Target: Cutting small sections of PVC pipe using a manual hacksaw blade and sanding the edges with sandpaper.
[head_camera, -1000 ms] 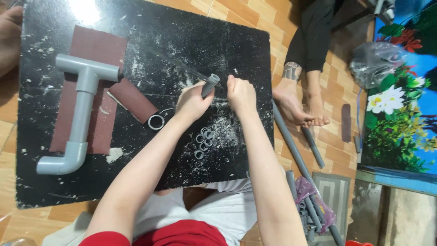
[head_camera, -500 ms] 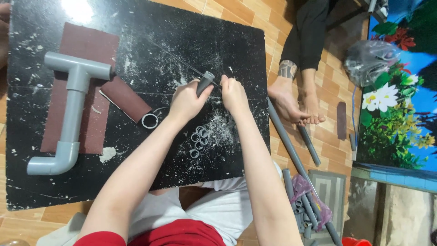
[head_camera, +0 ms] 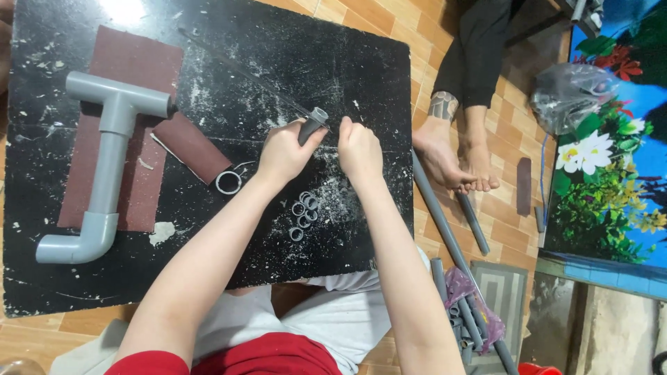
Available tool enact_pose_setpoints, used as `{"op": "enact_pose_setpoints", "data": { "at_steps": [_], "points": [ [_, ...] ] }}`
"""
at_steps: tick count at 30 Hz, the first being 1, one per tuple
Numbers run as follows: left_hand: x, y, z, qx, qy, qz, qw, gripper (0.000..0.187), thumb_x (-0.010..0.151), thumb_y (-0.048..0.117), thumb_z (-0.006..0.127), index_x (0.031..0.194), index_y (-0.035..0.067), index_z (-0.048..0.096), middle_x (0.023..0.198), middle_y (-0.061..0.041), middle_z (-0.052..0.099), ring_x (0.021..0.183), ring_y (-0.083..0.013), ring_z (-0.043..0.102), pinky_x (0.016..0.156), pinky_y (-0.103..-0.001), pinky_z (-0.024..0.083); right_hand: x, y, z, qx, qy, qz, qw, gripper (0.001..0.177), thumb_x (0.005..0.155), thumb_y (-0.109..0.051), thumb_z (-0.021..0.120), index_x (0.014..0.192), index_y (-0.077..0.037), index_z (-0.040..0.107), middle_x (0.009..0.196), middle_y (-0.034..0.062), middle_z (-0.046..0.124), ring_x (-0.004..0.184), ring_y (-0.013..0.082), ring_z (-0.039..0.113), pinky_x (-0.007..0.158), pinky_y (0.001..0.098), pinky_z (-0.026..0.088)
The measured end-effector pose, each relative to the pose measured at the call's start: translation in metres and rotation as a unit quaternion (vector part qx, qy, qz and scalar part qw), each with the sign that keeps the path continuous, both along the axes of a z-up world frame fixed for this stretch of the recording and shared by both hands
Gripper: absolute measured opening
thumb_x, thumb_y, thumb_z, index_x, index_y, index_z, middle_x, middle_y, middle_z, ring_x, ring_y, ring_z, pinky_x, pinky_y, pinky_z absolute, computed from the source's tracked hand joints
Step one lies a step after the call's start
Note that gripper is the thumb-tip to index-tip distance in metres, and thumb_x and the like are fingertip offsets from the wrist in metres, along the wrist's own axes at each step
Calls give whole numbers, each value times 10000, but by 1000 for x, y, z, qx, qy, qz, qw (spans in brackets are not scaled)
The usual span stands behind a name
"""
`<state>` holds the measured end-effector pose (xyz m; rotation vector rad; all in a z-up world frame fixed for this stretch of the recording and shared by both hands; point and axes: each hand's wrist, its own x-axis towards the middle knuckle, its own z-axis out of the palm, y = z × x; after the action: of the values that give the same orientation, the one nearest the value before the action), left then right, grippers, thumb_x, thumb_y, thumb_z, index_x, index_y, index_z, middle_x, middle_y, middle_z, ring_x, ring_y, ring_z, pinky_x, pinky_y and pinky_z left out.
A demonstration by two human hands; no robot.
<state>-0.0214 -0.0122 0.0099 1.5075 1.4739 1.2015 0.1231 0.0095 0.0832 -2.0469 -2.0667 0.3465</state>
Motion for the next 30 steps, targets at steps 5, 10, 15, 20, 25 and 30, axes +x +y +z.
{"op": "enact_pose_setpoints", "data": {
  "at_steps": [5,10,15,20,25,30],
  "points": [
    [-2,-5,16,1,5,-22,1000,442,900,522,646,701,137,557,472,-37,506,503,-237,605,495,-313,460,22,19,-20,-5,-19,45,999,647,997,-411,273,724,8,684,711,273,669,829,458,688,736,579,515],
    [-4,-8,27,-29,3,-15,999,377,858,460,691,746,115,590,522,-66,542,550,-258,623,535,-328,467,13,19,-13,4,-4,55,998,622,997,-373,282,730,21,683,703,277,665,811,459,691,724,557,519],
    [2,3,-4,-48,-4,10,999,372,893,461,646,772,113,595,535,-72,556,574,-295,643,526,-356,481,2,18,-14,-9,3,29,1000,617,995,-360,264,766,33,681,709,297,660,824,464,690,746,555,527],
    [8,7,-21,-26,62,54,996,316,845,424,654,869,111,623,625,-126,640,681,-334,695,591,-435,534,-2,14,-8,-24,-71,-2,997,614,1008,-378,272,822,37,684,735,293,674,841,441,704,745,541,542],
    [13,6,-20,-42,78,57,994,319,850,365,628,986,76,642,690,-148,670,736,-349,704,637,-441,551,-13,2,12,-37,-75,-31,996,599,1009,-362,261,813,14,684,727,264,685,825,410,718,733,520,562],
    [16,8,-18,-64,108,52,991,376,855,374,599,1057,61,650,741,-159,683,779,-349,707,674,-454,561,-14,-6,18,-51,-66,-59,995,588,1021,-328,242,829,7,686,733,249,695,824,383,727,734,482,584]
  ]
}}
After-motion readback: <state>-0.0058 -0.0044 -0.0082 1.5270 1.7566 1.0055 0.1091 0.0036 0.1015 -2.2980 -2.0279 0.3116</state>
